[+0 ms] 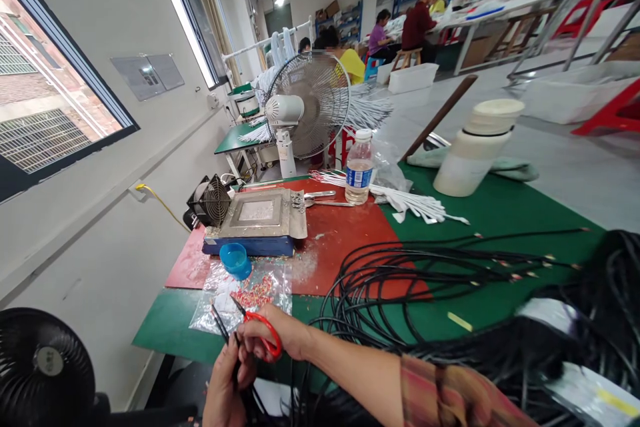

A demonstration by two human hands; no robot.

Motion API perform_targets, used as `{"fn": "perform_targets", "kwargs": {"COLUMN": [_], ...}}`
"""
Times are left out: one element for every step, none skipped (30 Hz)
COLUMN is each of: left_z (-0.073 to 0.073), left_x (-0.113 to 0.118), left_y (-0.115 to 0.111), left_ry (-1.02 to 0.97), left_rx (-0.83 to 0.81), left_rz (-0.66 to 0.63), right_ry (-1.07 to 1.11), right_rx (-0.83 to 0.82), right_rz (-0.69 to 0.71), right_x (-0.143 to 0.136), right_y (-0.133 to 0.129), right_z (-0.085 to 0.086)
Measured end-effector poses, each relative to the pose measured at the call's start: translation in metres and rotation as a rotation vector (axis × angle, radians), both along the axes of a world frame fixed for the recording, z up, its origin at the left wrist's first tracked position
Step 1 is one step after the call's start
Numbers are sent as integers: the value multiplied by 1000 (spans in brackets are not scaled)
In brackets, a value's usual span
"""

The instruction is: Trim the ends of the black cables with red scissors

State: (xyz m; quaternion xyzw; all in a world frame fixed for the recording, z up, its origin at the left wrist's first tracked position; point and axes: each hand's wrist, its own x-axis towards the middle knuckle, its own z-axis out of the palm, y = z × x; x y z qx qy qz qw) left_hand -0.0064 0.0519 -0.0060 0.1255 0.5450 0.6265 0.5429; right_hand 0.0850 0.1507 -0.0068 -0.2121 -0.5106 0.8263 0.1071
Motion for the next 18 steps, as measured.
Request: {"fn": "perform_targets", "kwargs": {"left_z": [-1, -2, -2, -2, -2, -2, -3, -3, -3, -3, -3, -3, -2, 0, 2, 5, 7, 10], "left_x": [0, 0, -1, -1, -1, -1, 0, 0, 0, 0, 1, 1, 0, 0, -1, -2, -3, -4], "left_y": [0, -1, -1, -1, -1, -1, 0, 0, 0, 0, 0, 0, -1, -1, -2, -4, -5, -7], "left_ry": [12, 26, 38, 46, 49, 47, 42, 34, 25, 14, 5, -5, -20, -50, -97, -159, -236, -318], "left_rx": [-2, -7, -12, -16, -18, -16, -13, -8, -4, -1, 3, 10, 15, 13, 4, -9, -22, -30], "left_rz": [0, 2, 5, 10, 17, 22, 24, 24, 25, 24, 29, 35, 52, 79, 113, 154, 190, 213], "right_ry": [14, 29, 43, 52, 52, 47, 39, 29, 19, 10, 3, -6, -19, -34, -45, -47, -37, -10], "right_rx": [1, 3, 6, 10, 13, 18, 22, 28, 37, 49, 63, 83, 115, 165, 245, 366, 529, 726], "right_rz": [6, 13, 16, 15, 9, 0, -11, -25, -40, -54, -65, -74, -83, -101, -130, -172, -224, -282], "right_x": [0, 0, -1, -1, -1, -1, -1, -1, -1, -1, -1, -1, -1, -1, -1, -1, 0, 0], "right_y": [0, 0, 0, 0, 0, 0, 0, 0, 0, -1, -1, -1, -2, -3, -4, -6, -8, -10], "right_z": [-2, -5, -7, -8, -10, -10, -10, -9, -7, -6, -4, -2, -1, -1, 0, -1, -1, -2]}}
